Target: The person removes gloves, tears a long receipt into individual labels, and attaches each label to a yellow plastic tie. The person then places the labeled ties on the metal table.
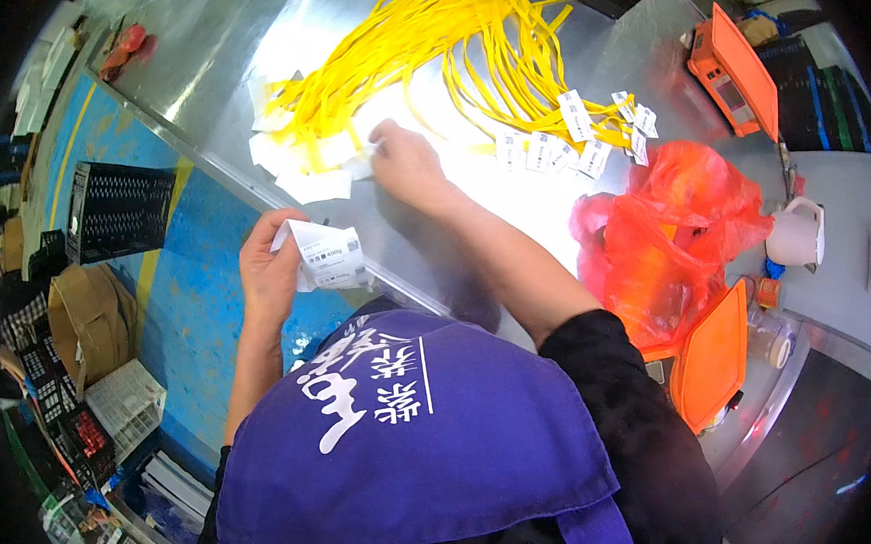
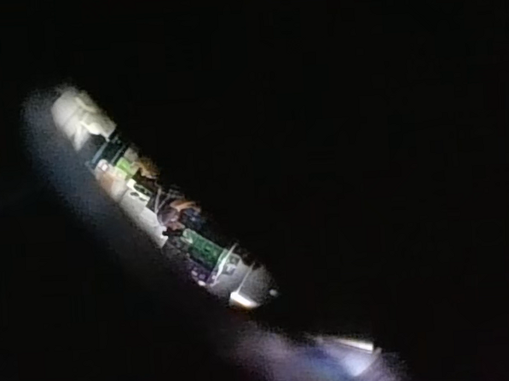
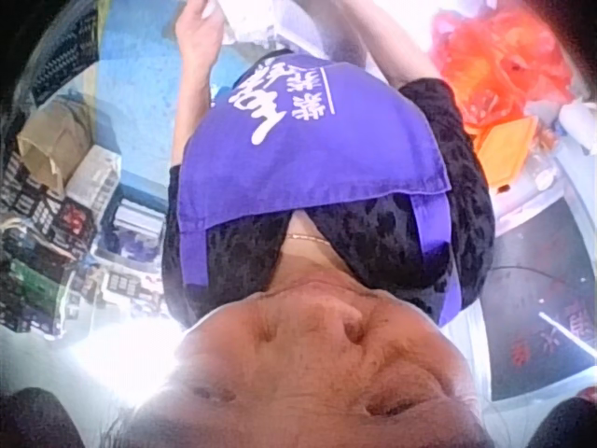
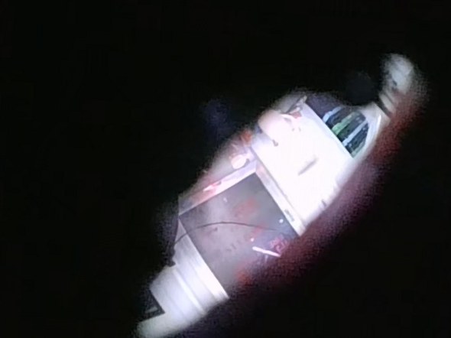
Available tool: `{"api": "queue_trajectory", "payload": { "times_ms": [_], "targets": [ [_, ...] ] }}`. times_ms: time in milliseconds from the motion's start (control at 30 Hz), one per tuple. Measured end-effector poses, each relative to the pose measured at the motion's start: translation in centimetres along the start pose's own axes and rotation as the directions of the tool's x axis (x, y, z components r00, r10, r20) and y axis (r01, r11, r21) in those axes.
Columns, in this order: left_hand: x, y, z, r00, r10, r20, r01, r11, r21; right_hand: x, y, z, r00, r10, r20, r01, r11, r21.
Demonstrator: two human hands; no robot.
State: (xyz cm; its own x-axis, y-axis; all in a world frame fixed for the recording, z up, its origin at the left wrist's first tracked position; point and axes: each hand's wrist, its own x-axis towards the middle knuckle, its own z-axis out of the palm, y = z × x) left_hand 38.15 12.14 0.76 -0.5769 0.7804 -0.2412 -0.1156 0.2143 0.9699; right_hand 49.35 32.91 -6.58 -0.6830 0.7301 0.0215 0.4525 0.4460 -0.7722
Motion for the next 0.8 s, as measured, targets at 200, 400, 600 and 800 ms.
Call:
{"api": "queue_trajectory", "payload": {
  "times_ms": [200, 400, 600, 800],
  "targets": [
    [0.0, -1.2, -0.1, 0.995, -0.043, 0.09, 0.045, 0.999, -0.02, -6.3, 1.3, -8.1, 0.925, 0.271, 0.267, -0.201, 0.943, -0.264],
    [1.0, -1.4, 2.5, 0.982, -0.016, 0.187, 0.024, 0.999, -0.038, -9.1, -1.6, -8.8, 0.996, 0.02, 0.092, -0.014, 0.998, -0.064],
    [0.5, -0.4, 2.8, 0.993, 0.024, 0.117, -0.033, 0.997, 0.075, -8.3, -2.5, -6.6, 0.91, 0.08, 0.407, -0.323, 0.751, 0.575],
    [-0.3, -0.2, 1.6, 1.0, -0.01, -0.021, 0.009, 0.999, -0.045, -4.7, 0.8, -10.9, 0.956, 0.206, 0.209, -0.292, 0.72, 0.63]
  ]
}}
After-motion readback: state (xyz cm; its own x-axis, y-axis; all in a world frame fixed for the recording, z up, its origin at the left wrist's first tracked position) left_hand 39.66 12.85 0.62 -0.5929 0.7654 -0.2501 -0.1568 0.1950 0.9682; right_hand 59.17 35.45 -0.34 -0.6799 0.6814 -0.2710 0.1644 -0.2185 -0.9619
